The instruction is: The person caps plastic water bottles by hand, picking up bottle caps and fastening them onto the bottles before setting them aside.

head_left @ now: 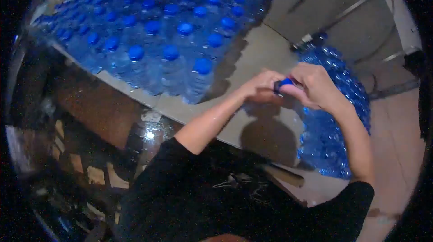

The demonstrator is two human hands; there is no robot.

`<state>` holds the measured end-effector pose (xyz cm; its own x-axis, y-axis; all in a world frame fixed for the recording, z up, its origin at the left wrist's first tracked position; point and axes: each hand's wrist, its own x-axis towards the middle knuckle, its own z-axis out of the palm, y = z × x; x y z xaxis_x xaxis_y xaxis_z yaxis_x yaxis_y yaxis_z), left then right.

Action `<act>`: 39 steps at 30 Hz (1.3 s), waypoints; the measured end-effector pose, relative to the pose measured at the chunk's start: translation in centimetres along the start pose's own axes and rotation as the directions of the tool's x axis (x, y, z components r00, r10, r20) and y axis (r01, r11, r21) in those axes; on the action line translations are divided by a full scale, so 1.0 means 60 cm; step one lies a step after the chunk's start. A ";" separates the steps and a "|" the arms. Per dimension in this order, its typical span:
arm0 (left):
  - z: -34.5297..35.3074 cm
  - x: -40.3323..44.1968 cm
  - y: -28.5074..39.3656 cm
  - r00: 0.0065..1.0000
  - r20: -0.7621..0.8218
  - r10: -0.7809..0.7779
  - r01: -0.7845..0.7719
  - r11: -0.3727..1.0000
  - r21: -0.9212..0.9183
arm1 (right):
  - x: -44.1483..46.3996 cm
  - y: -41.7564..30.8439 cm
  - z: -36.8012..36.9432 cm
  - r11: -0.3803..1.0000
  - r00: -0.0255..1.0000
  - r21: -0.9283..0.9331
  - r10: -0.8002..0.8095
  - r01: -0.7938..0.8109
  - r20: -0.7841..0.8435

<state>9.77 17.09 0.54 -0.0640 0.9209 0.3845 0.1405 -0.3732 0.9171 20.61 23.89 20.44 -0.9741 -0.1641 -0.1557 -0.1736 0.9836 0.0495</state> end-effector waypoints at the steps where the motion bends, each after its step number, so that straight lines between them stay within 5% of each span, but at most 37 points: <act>1: 0.011 -0.001 0.012 0.947 -0.197 0.254 -0.231 0.964 0.132 | 0.005 0.004 0.011 0.997 0.997 -0.041 0.072 -0.072 0.002; 2: 0.015 -0.003 0.015 0.959 -0.208 0.193 -0.171 0.978 0.120 | 0.011 0.007 0.028 0.986 0.989 -0.081 0.145 -0.145 -0.002; 4: 0.089 -0.016 0.042 0.631 -0.724 0.278 -0.070 0.950 0.304 | 0.017 -0.002 0.057 0.955 0.962 -0.120 0.266 -0.271 -0.059; 7: 0.095 -0.024 0.081 0.557 -0.784 0.273 0.024 0.939 0.344 | 0.012 -0.010 0.078 0.933 0.919 -0.072 0.331 -0.352 -0.214; 9: 0.033 -0.012 0.082 0.689 -0.591 0.418 -0.236 0.902 0.362 | 0.005 0.002 0.086 0.956 0.908 0.036 0.287 -0.290 -0.305; 10: 0.007 -0.008 0.070 0.822 -0.433 0.369 -0.257 0.920 0.296 | 0.003 0.004 0.082 0.981 0.913 0.017 0.187 -0.194 -0.363; 12: -0.029 0.010 0.021 0.994 0.002 0.106 -0.105 0.985 0.133 | 0.004 0.011 0.107 0.980 0.904 -0.029 0.172 -0.199 -0.392; 13: -0.032 0.031 -0.002 0.956 0.284 -0.069 0.048 0.996 0.080 | 0.000 0.023 0.121 0.973 0.897 -0.065 0.176 -0.220 -0.405; 14: -0.013 0.015 -0.003 0.996 0.078 0.050 -0.061 0.988 0.142 | 0.005 0.014 0.141 0.921 0.822 -0.218 0.157 -0.322 -0.548; 15: 0.037 0.021 0.003 0.939 -0.305 0.157 -0.074 0.961 0.266 | 0.000 0.008 0.141 0.904 0.800 -0.194 0.217 -0.381 -0.559; 16: 0.091 0.021 0.021 0.730 -0.622 0.282 -0.036 0.926 0.377 | -0.001 0.000 0.135 0.882 0.771 -0.165 0.278 -0.441 -0.572; 17: 0.132 0.014 0.028 0.411 -0.829 0.379 0.056 0.897 0.438 | -0.007 -0.013 0.139 0.857 0.746 -0.127 0.351 -0.499 -0.566; 18: 0.162 0.018 0.020 0.356 -0.908 0.222 0.092 0.958 0.270 | -0.006 -0.016 0.162 0.823 0.677 -0.155 0.325 -0.546 -0.660; 21: 0.161 0.018 0.032 0.506 -0.845 0.175 0.111 0.958 0.265 | -0.034 -0.034 0.129 0.756 0.709 -0.171 0.475 -0.632 -0.522; 24: 0.127 0.003 0.023 0.756 -0.645 0.113 0.028 0.979 0.204 | -0.063 -0.010 0.117 0.903 0.857 -0.270 0.171 -0.333 -0.486; 26: 0.093 0.004 0.049 0.898 -0.440 -0.018 0.039 0.998 0.039 | -0.074 0.039 0.105 0.999 0.927 -0.050 -0.013 -0.006 -0.376; 27: 0.074 0.010 0.046 0.945 -0.328 0.009 0.002 1.000 0.031 | -0.077 0.049 0.097 0.993 0.933 -0.118 -0.061 0.020 -0.354; 31: 0.028 0.003 0.055 0.998 0.014 -0.065 0.064 0.996 0.063 | -0.058 0.044 0.079 0.942 0.941 -0.274 -0.257 0.193 -0.221; 36: 0.025 0.003 0.030 0.978 0.138 -0.159 0.167 0.985 -0.050 | -0.055 0.048 0.121 0.926 0.926 -0.343 -0.258 0.156 -0.275; 38: 0.058 -0.002 0.028 0.972 -0.170 -0.160 0.166 0.986 0.019 | -0.065 0.043 0.171 0.917 0.916 -0.398 -0.161 0.002 -0.367; 39: 0.116 -0.002 0.032 0.872 -0.483 -0.078 0.135 0.987 0.084 | -0.064 0.025 0.160 0.928 0.947 -0.328 0.069 -0.177 -0.315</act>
<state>16.96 17.05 1.55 -0.5442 0.7777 0.3146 0.2133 -0.2344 0.9485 25.49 26.71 11.63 -0.9796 -0.1116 0.1670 -0.0367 0.9170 0.3973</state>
